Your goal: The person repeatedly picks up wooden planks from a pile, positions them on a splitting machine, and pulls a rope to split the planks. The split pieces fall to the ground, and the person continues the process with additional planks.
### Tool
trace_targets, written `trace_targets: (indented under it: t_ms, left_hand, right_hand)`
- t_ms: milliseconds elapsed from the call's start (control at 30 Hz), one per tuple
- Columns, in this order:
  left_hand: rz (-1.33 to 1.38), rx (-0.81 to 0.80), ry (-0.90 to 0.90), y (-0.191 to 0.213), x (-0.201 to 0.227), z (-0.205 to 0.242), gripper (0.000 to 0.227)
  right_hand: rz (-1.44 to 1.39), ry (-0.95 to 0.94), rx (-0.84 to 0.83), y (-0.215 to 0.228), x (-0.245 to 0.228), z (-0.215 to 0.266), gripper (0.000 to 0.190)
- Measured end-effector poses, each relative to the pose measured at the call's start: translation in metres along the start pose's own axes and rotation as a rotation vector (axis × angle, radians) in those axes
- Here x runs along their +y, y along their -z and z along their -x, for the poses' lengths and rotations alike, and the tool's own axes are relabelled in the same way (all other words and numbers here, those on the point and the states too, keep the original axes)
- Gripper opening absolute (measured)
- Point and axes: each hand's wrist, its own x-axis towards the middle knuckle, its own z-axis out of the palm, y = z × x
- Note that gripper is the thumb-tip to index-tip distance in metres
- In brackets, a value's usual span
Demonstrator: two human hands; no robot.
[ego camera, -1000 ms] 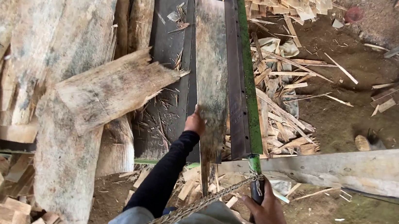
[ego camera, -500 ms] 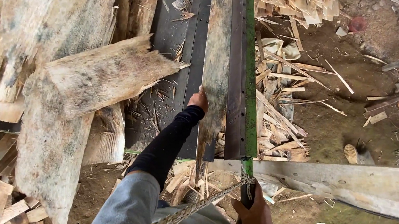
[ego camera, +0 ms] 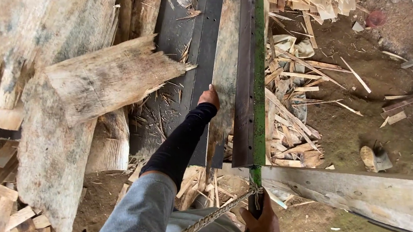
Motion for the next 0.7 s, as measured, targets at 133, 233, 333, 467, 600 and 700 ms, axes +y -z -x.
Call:
trace_targets:
  t_ms: [133,233,333,467,600,700]
  left_hand:
    - [0.043,-0.023,0.04,0.023,0.01,0.031,0.065]
    - [0.015,-0.014,0.052,0.015,0.007,0.022,0.074]
    - [-0.014,-0.051,0.049,0.015,0.006,0.018,0.077]
    - [-0.08,-0.061,0.022,0.02,0.011,0.03,0.087]
    - [0.133,0.059,0.037,-0.022,-0.019,-0.007,0.043]
    - [0.126,0.039,0.044,0.013,0.002,0.031,0.048]
  right_hand:
    - [0.021,0.025,-0.008,-0.005,0.012,-0.006,0.082]
    - [0.064,0.035,-0.01,-0.009,0.016,-0.01,0.083]
    - [0.058,0.068,-0.017,-0.007,0.014,-0.009,0.088]
    - [0.057,0.019,-0.029,-0.003,0.017,-0.008,0.08]
    - [0.021,-0.002,-0.019,0.0,0.017,-0.011,0.088]
    - [-0.039,-0.005,0.027,-0.027,0.048,-0.027,0.079]
